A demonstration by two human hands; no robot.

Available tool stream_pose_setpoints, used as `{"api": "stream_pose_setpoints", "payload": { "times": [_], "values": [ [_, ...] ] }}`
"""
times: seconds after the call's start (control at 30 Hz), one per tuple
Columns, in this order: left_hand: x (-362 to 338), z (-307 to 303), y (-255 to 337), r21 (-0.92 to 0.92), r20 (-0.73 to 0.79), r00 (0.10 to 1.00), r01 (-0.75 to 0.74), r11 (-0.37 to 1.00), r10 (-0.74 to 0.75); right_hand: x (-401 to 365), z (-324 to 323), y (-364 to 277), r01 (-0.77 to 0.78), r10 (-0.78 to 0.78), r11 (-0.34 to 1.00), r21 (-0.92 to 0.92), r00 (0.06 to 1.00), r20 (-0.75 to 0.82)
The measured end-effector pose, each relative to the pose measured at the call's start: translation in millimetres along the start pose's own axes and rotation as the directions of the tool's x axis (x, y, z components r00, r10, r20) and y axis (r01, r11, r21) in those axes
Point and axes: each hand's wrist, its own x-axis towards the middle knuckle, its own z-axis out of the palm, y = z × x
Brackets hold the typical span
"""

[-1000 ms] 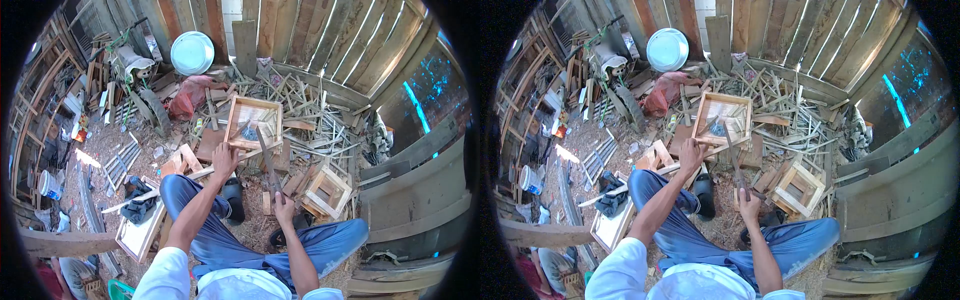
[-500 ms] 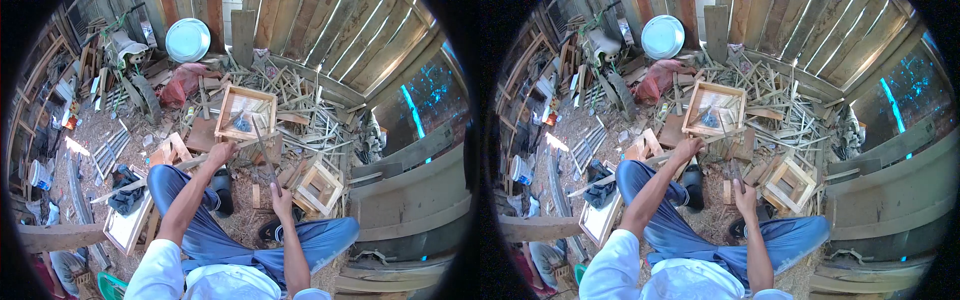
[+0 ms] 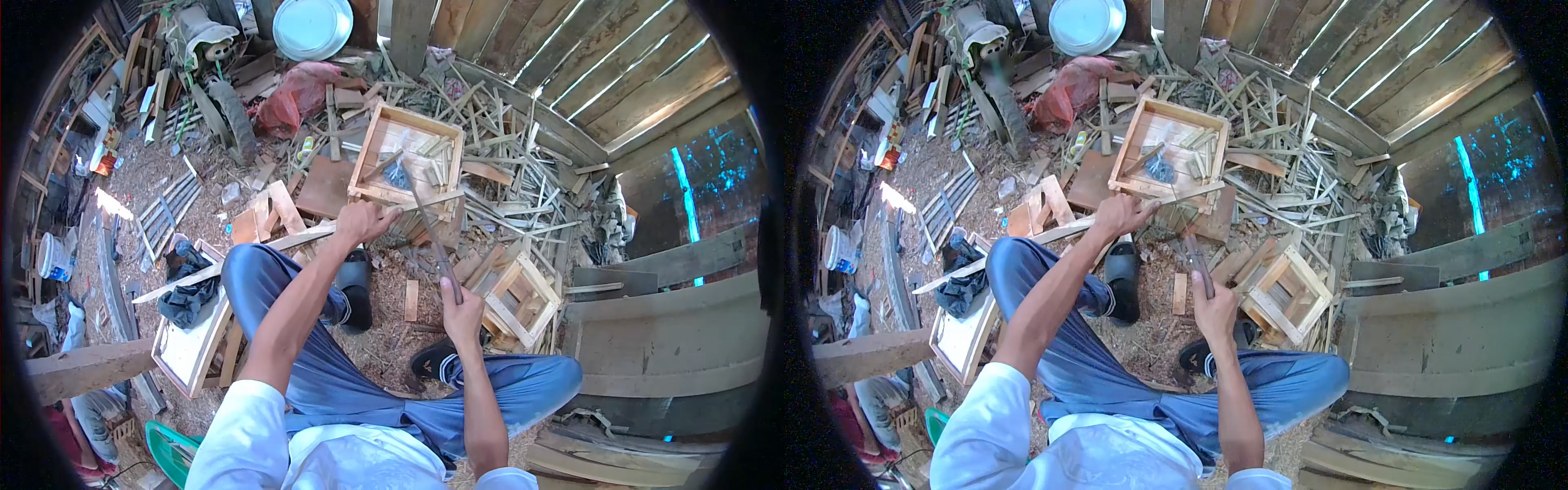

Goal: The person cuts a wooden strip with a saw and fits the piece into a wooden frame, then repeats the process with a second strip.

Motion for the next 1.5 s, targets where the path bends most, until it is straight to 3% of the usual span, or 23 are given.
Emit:
{"api": "stream_pose_setpoints", "payload": {
  "times": [0.1,0.17,0.33,0.5,0.7,0.77,1.13,1.27,1.43,1.5],
  "values": [
    [4,5,0,0.024,0.011,1.0,-0.003,1.0,0.003,0,3,4,-0.011,0.011,1.0,-0.005,1.0,0.023],
    [4,8,1,-0.089,-0.089,0.989,-0.126,0.988,0.118,-2,6,9,-0.013,0.013,1.0,-0.003,0.999,0.035],
    [13,16,0,-0.067,-0.065,0.985,-0.165,0.984,0.161,-1,7,12,-0.068,0.067,0.99,0.125,0.998,0.015],
    [1,19,6,0.027,-0.275,0.943,-0.188,0.982,0.188,12,0,7,-0.044,0.045,0.997,0.069,0.999,-0.009],
    [-6,26,9,0.064,-0.272,0.949,-0.145,0.987,0.157,11,8,14,-0.054,0.056,0.983,0.176,0.998,-0.003],
    [-6,28,9,0.086,-0.285,0.946,-0.136,0.987,0.155,10,4,17,-0.002,0.0,0.993,0.116,1.0,0.02],
    [2,19,13,0.054,-0.204,0.976,-0.064,0.997,0.073,9,16,13,-0.038,0.033,0.99,0.136,0.999,0.043],
    [5,22,13,0.043,-0.254,0.966,-0.046,0.998,0.056,7,12,11,-0.052,0.048,0.995,0.083,0.998,0.049],
    [9,17,19,0.064,-0.14,0.986,0.099,0.993,-0.089,-8,8,16,-0.094,0.092,0.995,0.018,0.994,0.065],
    [8,17,21,0.059,-0.154,0.985,0.092,0.994,-0.082,-7,10,10,-0.116,0.115,0.993,0.023,0.991,0.071]
  ]
}}
